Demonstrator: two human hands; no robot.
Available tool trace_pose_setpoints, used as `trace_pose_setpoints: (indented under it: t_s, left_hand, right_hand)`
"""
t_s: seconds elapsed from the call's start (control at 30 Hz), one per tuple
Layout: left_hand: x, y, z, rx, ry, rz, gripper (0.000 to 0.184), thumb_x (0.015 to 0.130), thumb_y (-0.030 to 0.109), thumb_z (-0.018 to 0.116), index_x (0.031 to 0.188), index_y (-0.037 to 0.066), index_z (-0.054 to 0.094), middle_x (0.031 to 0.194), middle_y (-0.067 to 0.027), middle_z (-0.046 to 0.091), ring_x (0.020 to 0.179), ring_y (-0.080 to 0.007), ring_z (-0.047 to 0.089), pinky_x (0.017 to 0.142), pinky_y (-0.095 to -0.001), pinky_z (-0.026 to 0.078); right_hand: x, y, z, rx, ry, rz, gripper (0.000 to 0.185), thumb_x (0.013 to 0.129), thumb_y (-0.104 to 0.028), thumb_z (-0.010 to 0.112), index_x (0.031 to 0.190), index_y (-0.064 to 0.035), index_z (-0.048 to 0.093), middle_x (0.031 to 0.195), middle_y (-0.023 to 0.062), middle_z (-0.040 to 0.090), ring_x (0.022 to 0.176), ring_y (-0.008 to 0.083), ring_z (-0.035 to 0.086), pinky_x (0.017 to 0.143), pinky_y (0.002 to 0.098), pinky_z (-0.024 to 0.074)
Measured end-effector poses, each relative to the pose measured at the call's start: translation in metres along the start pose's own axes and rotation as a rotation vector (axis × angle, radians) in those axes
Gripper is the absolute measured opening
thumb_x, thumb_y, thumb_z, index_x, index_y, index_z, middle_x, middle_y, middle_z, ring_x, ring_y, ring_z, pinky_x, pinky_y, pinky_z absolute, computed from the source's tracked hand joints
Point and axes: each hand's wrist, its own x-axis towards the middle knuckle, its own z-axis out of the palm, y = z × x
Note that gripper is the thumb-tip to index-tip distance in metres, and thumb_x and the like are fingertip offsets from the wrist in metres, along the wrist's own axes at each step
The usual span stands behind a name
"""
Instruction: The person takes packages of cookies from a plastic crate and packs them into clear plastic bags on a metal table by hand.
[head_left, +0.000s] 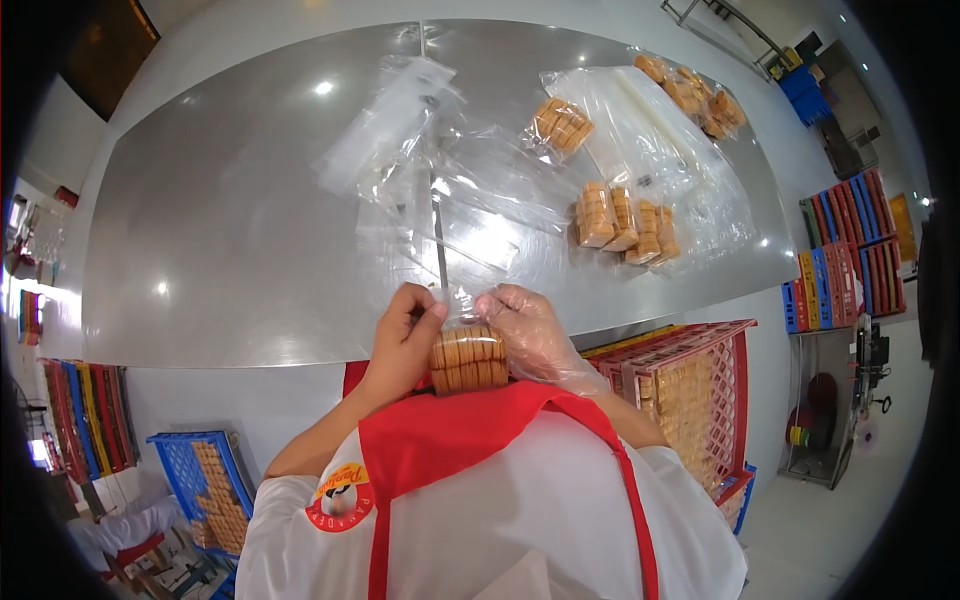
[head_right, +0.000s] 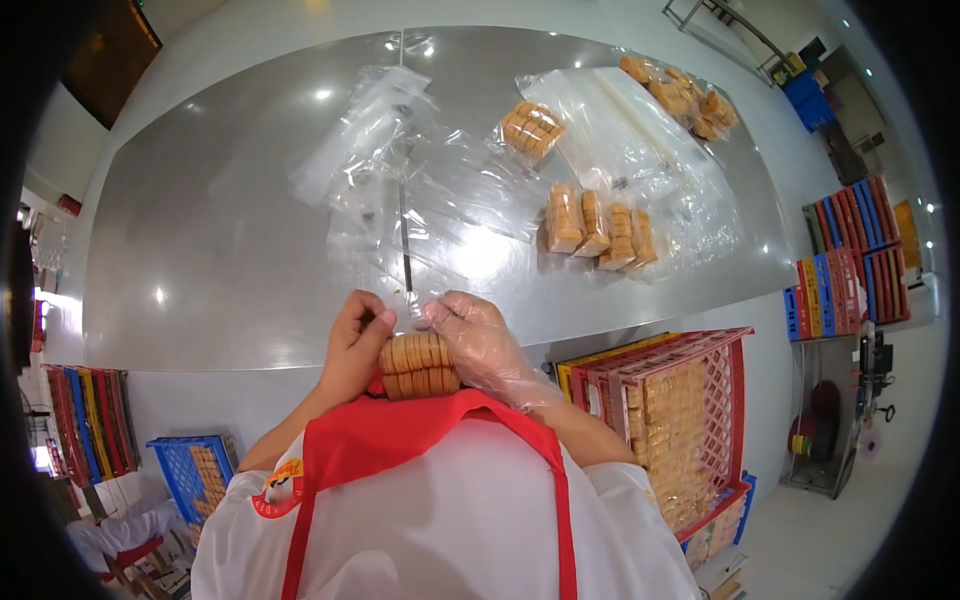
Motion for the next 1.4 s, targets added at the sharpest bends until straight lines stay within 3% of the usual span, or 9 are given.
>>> trace_pose_setpoints:
  t_s: [0.33, 0.43, 0.53, 0.63, 0.73, 0.83, 0.93, 1.23, 1.4]
  left_hand:
    - [-0.005, 0.002, -0.034, -0.119, -0.293, -0.439, 0.025, 0.098, 0.010, 0.048, 0.113, 0.001, 0.066, 0.107, -0.0113, 0.066, 0.093, -0.0177, 0.062, 0.088, -0.0295, 0.049]
    - [-0.007, 0.018, -0.035, 0.337, -0.371, -0.113, 0.030, 0.102, 0.021, 0.046, 0.109, -0.001, 0.066, 0.104, -0.0121, 0.065, 0.095, -0.0217, 0.062, 0.091, -0.0326, 0.048]
    - [-0.010, 0.023, -0.043, 0.640, -0.455, -0.309, 0.039, 0.104, 0.032, 0.047, 0.110, -0.002, 0.065, 0.107, -0.0149, 0.063, 0.098, -0.0248, 0.061, 0.093, -0.0345, 0.047]
    - [-0.014, 0.017, -0.048, 0.676, -0.458, 0.129, 0.043, 0.099, 0.036, 0.057, 0.112, -0.004, 0.064, 0.108, -0.0216, 0.058, 0.102, -0.0328, 0.059, 0.091, -0.0371, 0.048]
    - [-0.013, 0.047, -0.029, 0.536, -0.112, 0.286, 0.042, 0.093, 0.033, 0.066, 0.118, -0.001, 0.060, 0.114, -0.0190, 0.058, 0.102, -0.0318, 0.060, 0.091, -0.0384, 0.048]
    - [-0.010, 0.051, -0.028, 0.757, -0.661, 0.234, 0.053, 0.085, 0.032, 0.075, 0.123, 0.000, 0.058, 0.114, -0.0195, 0.060, 0.104, -0.0337, 0.061, 0.090, -0.0392, 0.050]
    - [-0.009, 0.047, -0.027, 0.837, -0.676, 0.156, 0.061, 0.080, 0.033, 0.080, 0.125, 0.000, 0.057, 0.114, -0.0197, 0.062, 0.105, -0.0340, 0.063, 0.090, -0.0391, 0.051]
    - [0.013, 0.033, 0.005, -0.073, -0.402, -0.267, 0.059, 0.089, 0.033, 0.073, 0.128, -0.008, 0.054, 0.112, -0.0117, 0.066, 0.096, -0.0147, 0.064, 0.084, -0.0296, 0.053]
    - [0.033, 0.003, 0.053, 0.117, -0.446, -0.027, 0.053, 0.098, 0.041, 0.060, 0.122, -0.006, 0.057, 0.109, -0.0166, 0.067, 0.092, -0.0269, 0.066, 0.081, -0.0364, 0.052]
  right_hand:
    - [-0.005, -0.009, -0.002, -0.192, -0.120, 0.183, 0.021, 0.095, -0.014, 0.054, 0.102, 0.0020, 0.064, 0.096, 0.0100, 0.066, 0.089, 0.0151, 0.061, 0.079, 0.0274, 0.0502]
    - [-0.010, -0.011, -0.002, -0.230, -0.147, 0.162, 0.029, 0.096, -0.022, 0.053, 0.103, 0.0032, 0.065, 0.101, 0.0111, 0.066, 0.094, 0.0169, 0.061, 0.084, 0.0294, 0.0487]
    - [-0.022, -0.018, -0.006, -0.331, -0.250, 0.049, 0.036, 0.096, -0.030, 0.053, 0.105, 0.0040, 0.064, 0.106, 0.0128, 0.064, 0.099, 0.0192, 0.059, 0.091, 0.0312, 0.0465]
    - [-0.030, -0.016, -0.009, -0.468, -0.311, -0.047, 0.042, 0.097, -0.035, 0.054, 0.107, 0.0046, 0.063, 0.108, 0.0140, 0.063, 0.102, 0.0200, 0.059, 0.093, 0.0318, 0.0452]
    - [-0.032, -0.018, -0.008, -0.317, -0.238, 0.146, 0.043, 0.098, -0.036, 0.055, 0.111, 0.0050, 0.061, 0.108, 0.0139, 0.064, 0.102, 0.0193, 0.059, 0.093, 0.0321, 0.0463]
    - [-0.029, -0.001, -0.013, -0.064, -0.248, 0.183, 0.044, 0.099, -0.037, 0.056, 0.116, 0.0037, 0.059, 0.110, 0.0135, 0.063, 0.103, 0.0185, 0.059, 0.092, 0.0331, 0.0480]
    - [-0.032, -0.001, -0.010, -0.004, -0.264, 0.161, 0.047, 0.100, -0.040, 0.056, 0.121, 0.0017, 0.057, 0.114, 0.0131, 0.062, 0.107, 0.0180, 0.059, 0.094, 0.0336, 0.0487]
    - [-0.020, -0.002, -0.016, 0.334, -0.361, -0.272, 0.108, 0.076, -0.070, 0.070, 0.153, -0.0098, 0.025, 0.149, 0.0152, 0.038, 0.135, 0.0281, 0.045, 0.108, 0.0442, 0.0440]
    - [-0.021, 0.000, -0.023, 0.461, -0.145, -0.451, 0.088, 0.083, -0.049, 0.072, 0.153, -0.0178, 0.028, 0.141, 0.0163, 0.047, 0.129, 0.0287, 0.051, 0.105, 0.0462, 0.0479]
